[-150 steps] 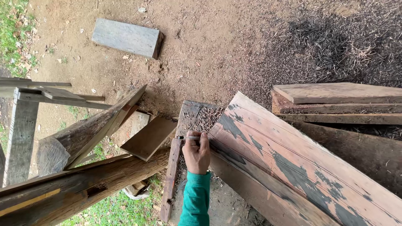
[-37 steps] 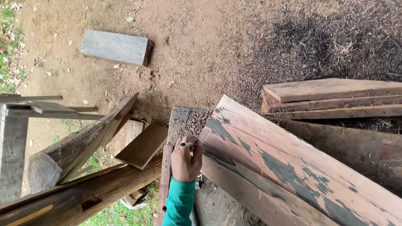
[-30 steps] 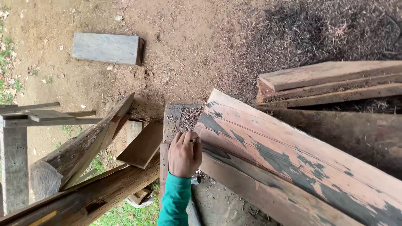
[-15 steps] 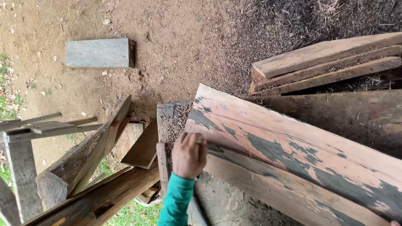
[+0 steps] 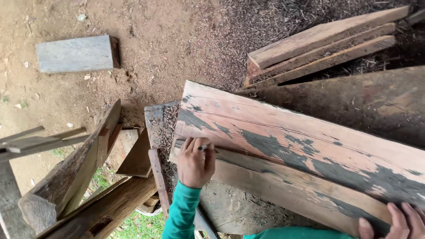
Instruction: The person aligns a thin wooden strip along the edge of a larger plank and uses a hammer to drive nails into the strip, securing it to the plank. The person repeats this process along the length of the plank.
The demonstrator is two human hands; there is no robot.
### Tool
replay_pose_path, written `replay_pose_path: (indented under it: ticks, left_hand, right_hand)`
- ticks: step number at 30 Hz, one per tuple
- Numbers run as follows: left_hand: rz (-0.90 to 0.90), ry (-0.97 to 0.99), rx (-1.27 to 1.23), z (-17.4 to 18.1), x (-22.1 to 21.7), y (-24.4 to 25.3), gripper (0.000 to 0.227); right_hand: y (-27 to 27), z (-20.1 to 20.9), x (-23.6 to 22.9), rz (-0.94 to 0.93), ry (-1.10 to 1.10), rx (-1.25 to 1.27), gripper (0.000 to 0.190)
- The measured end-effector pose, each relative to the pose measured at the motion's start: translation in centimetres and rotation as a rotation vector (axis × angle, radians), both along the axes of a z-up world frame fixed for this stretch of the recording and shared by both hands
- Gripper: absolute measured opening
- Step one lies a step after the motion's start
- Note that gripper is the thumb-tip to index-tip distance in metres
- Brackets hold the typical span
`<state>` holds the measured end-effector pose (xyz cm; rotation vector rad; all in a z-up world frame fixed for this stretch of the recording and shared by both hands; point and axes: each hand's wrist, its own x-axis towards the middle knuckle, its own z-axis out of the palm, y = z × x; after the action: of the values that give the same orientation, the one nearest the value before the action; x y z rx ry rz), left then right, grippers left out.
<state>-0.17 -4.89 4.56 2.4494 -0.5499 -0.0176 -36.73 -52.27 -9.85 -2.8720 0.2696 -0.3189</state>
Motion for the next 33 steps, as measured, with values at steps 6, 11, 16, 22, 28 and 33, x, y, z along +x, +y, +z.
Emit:
replay_pose_path:
  ticks: [6, 11, 16, 22, 28, 33]
  left_hand:
    - [-0.041, 0.039, -0.008, 1.8, -1.6, -6.4, 0.012]
    - [-0.233, 0.077, 0.019, 1.7, -2.5, -10.0, 0.025]
    - [-0.183, 0.05, -0.005, 2.7, -2.7, -9.7, 0.013]
    - [-0.148, 0.059, -0.064, 2.7, -5.4, -15.7, 0.011]
    - [-0.212, 0.214, -0.267, 1.3, -7.8, -20.8, 0.01]
    - [-0.228, 0.077, -0.195, -0.4, -7.3, -17.0, 0.008]
  right_hand:
    - [7.4, 12.2, 11.9, -0.024, -0.058, 0.049, 0.063]
    - [7.5, 11.8, 10.3, -0.071, -0.003, 0.053, 0.06]
    - [7.6, 11.9, 10.5, -0.117, 0.014, 0.08, 0.061]
    - [7.3, 12.2, 10.2, -0.11, -0.036, 0.088, 0.061]
    - [6.9, 12.3, 9.6, -0.054, -0.148, 0.089, 0.052]
    - [7.0, 12.4, 9.6, -0.052, -0.145, 0.115, 0.049]
